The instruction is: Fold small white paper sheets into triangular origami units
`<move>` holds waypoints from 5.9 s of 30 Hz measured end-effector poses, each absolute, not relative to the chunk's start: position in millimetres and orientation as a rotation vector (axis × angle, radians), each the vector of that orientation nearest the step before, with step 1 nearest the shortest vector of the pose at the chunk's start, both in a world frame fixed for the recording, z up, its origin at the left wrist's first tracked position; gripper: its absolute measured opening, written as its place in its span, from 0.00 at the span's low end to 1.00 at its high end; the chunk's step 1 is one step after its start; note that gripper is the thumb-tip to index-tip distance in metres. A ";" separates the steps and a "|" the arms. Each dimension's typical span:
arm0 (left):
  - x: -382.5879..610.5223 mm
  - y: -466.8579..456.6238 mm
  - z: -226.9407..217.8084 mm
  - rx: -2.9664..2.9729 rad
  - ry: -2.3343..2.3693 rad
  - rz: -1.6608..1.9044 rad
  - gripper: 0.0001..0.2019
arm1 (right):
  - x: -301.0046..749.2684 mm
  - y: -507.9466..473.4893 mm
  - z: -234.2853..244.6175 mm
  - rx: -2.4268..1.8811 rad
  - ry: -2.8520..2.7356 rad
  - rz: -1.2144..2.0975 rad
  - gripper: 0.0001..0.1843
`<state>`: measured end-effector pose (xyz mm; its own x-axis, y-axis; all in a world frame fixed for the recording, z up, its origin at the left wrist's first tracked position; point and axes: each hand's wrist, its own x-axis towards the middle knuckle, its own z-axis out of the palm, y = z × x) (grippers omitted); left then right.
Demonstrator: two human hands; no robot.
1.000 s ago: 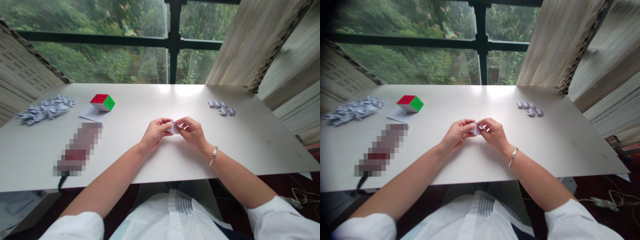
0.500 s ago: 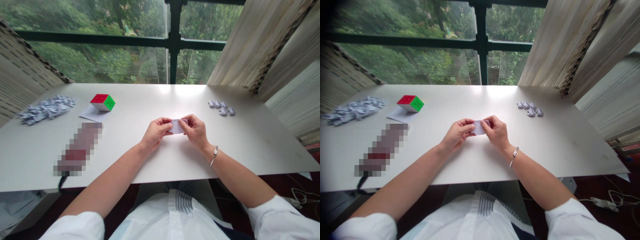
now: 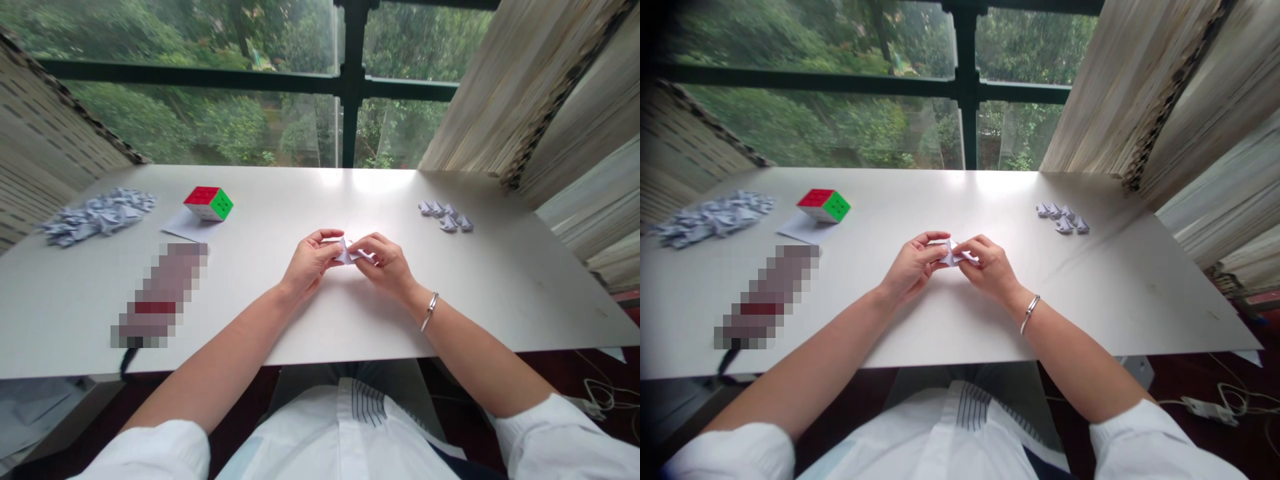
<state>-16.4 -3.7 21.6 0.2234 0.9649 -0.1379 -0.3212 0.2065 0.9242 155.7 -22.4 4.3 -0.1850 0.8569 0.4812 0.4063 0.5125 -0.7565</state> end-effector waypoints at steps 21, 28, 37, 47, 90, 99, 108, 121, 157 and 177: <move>-18.4 -0.3 13.9 1.005 0.891 1.112 0.17 | 154.3 -17.4 2.7 -1.054 -1.494 1.152 0.12; -16.8 -1.0 11.5 1.036 0.915 1.146 0.15 | 150.7 -18.6 7.7 -1.034 -1.376 1.290 0.16; -16.8 0.2 9.9 1.094 0.920 1.207 0.13 | 150.5 -19.2 12.6 -1.178 -1.290 1.451 0.25; -17.8 -2.5 10.1 1.161 0.918 1.090 0.19 | 152.2 -19.9 13.8 -1.176 -1.301 1.395 0.25; -16.1 -1.1 9.4 1.149 0.921 1.180 0.20 | 157.4 -18.6 19.4 -1.271 -1.368 1.446 0.16; -14.9 -5.0 14.5 1.194 0.845 1.172 0.29 | 155.7 -21.8 19.4 -1.164 -1.321 1.381 0.22; -19.9 -0.2 13.5 1.142 0.847 1.205 0.28 | 164.0 -17.2 15.0 -1.146 -1.498 1.175 0.18; -20.4 -0.4 18.0 0.958 0.844 1.103 0.32 | 173.5 -13.1 9.1 -1.022 -2.033 0.567 0.11; -16.3 -5.0 16.0 1.172 0.860 1.089 0.16 | 149.8 -24.2 10.6 -1.115 -1.414 1.038 0.14; -17.5 -2.0 14.7 1.217 0.898 1.124 0.13 | 144.1 -26.5 5.4 -1.086 -1.363 0.996 0.13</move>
<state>-17.5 -2.0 14.7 0.2370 0.9702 0.0508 -0.1650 -0.0113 0.9862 144.1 -26.5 5.4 -0.0063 0.9723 0.2338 0.0728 0.2337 -0.9696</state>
